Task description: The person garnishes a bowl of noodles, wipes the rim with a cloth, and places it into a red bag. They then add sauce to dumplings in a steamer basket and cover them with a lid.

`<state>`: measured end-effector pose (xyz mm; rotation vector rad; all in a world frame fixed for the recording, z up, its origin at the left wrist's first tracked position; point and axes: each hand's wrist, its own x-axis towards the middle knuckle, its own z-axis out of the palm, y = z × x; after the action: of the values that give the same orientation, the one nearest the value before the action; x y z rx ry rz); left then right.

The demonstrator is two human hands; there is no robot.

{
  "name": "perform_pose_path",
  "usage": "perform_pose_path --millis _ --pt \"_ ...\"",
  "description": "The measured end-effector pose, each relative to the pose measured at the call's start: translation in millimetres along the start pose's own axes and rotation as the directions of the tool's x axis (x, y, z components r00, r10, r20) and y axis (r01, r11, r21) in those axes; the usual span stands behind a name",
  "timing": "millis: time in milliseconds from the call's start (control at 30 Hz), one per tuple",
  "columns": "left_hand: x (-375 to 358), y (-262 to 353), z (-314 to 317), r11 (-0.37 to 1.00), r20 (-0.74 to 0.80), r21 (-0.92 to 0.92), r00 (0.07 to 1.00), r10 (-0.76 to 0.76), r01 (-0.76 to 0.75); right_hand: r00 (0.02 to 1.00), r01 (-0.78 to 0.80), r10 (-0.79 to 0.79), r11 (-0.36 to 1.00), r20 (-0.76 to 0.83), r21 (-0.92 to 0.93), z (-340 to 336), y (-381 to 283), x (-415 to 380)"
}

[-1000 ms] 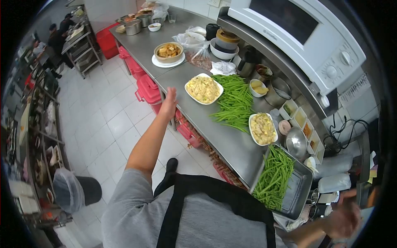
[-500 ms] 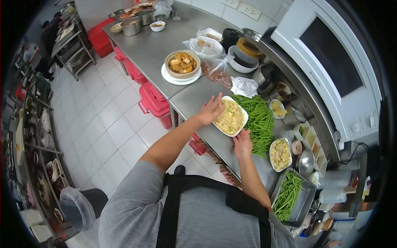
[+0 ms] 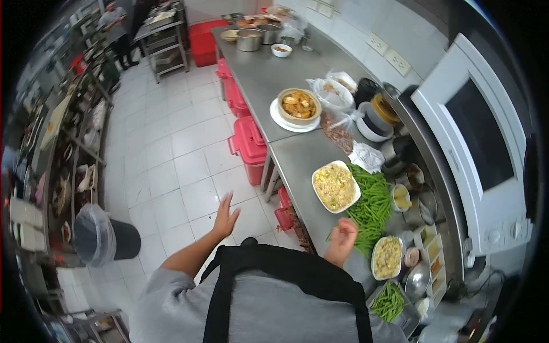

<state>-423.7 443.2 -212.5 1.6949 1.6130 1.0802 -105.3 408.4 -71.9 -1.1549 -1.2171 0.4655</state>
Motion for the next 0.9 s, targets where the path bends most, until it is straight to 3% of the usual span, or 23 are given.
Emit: perform_pose_path --millis 33,67,100,133,167,200,233,267,333,367,400,433,467,533,567,600,667,700,767,867,900 --pt "-52 -43 0 0.953 0.111 0.008 0.947 -0.302 0.303 0.997 0.01 -0.021 0.988 0.068 0.156 12 -5 1" --pt "-130 -153 17 0.901 0.214 0.078 0.876 -0.433 0.426 0.986 -0.007 -0.03 0.976 0.167 0.216 21 -8 2" --pt "-212 -219 14 0.817 0.279 0.296 0.773 -0.57 0.496 0.964 -0.032 -0.042 0.962 0.261 0.272 30 -11 2" --pt "-274 -248 2 0.7 0.338 0.531 0.638 -0.692 0.478 0.935 -0.067 -0.053 0.944 0.35 0.322 38 -17 -2" --pt "-301 -220 -23 0.583 0.382 0.72 0.486 -0.786 0.377 0.936 0.028 -0.169 0.911 0.309 0.411 55 -30 3" --pt "-348 -213 -49 0.578 0.391 0.812 0.66 -0.641 0.082 0.9 0.017 -0.186 0.919 0.393 0.394 61 -31 2" --pt "-376 -220 -70 0.433 0.197 0.805 0.506 -0.84 0.406 0.857 0.014 -0.208 0.924 0.472 0.381 67 -31 3" --pt "-387 -187 -103 0.194 -0.017 0.728 0.3 -0.954 0.657 0.802 0.016 -0.237 0.926 0.549 0.376 77 -30 8" --pt "-395 -188 -137 0.035 -0.137 0.55 0.132 -0.982 0.834 0.6 0.063 -0.195 0.978 0.776 0.197 86 -19 21" --pt "-359 -145 -152 -0.017 -0.223 0.429 0.087 -0.971 0.903 0.474 0.12 -0.169 0.985 0.864 0.126 99 -16 22" --pt "-332 -124 -155 -0.014 -0.313 0.394 0.119 -0.942 0.919 0.468 -0.011 -0.039 0.999 0.883 0.05 118 -26 19" --pt "-330 -164 -143 0.04 -0.344 0.363 0.174 -0.923 0.931 0.439 -0.132 0.1 0.99 0.893 -0.046 132 -39 18" --pt "-323 -209 -126 0.202 -0.254 0.403 0.321 -0.912 0.893 0.394 -0.24 0.242 0.958 0.887 -0.155 148 -45 17" --pt "-274 -235 -70 0.325 -0.027 -0.204 0.327 -0.945 0.923 0.472 -0.248 0.082 0.968 0.878 0.043 196 -29 7" --pt "-243 -232 -57 0.345 0.051 -0.261 0.37 -0.928 0.901 0.448 -0.261 0.084 0.965 0.89 0.041 219 -9 1" --pt "-217 -227 -52 0.372 0.124 -0.247 0.41 -0.904 0.895 0.423 -0.273 0.085 0.961 0.902 0.037 243 9 -5" --pt "-182 -231 -65 0.423 0.236 -0.164 0.452 -0.86 0.891 0.249 -0.289 0.249 0.942 0.936 -0.174 281 70 -5" --pt "-173 -239 -83 0.435 0.283 -0.101 0.445 -0.85 0.895 0.233 -0.189 0.308 0.945 0.923 -0.268 299 84 -6" --pt "-159 -264 -133 0.438 0.369 0.044 0.393 -0.842 0.898 0.231 0.002 0.433 0.896 0.872 -0.445 338 107 -6" --pt "-119 -309 -219 0.427 0.476 0.216 0.287 -0.831 0.878 0.42 0.093 0.418 0.863 0.805 -0.497 379 199 -27" --pt "-95 -330 -249 0.483 0.491 0.288 0.305 -0.816 0.827 0.306 0.147 0.417 0.867 0.856 -0.475 385 241 -29"
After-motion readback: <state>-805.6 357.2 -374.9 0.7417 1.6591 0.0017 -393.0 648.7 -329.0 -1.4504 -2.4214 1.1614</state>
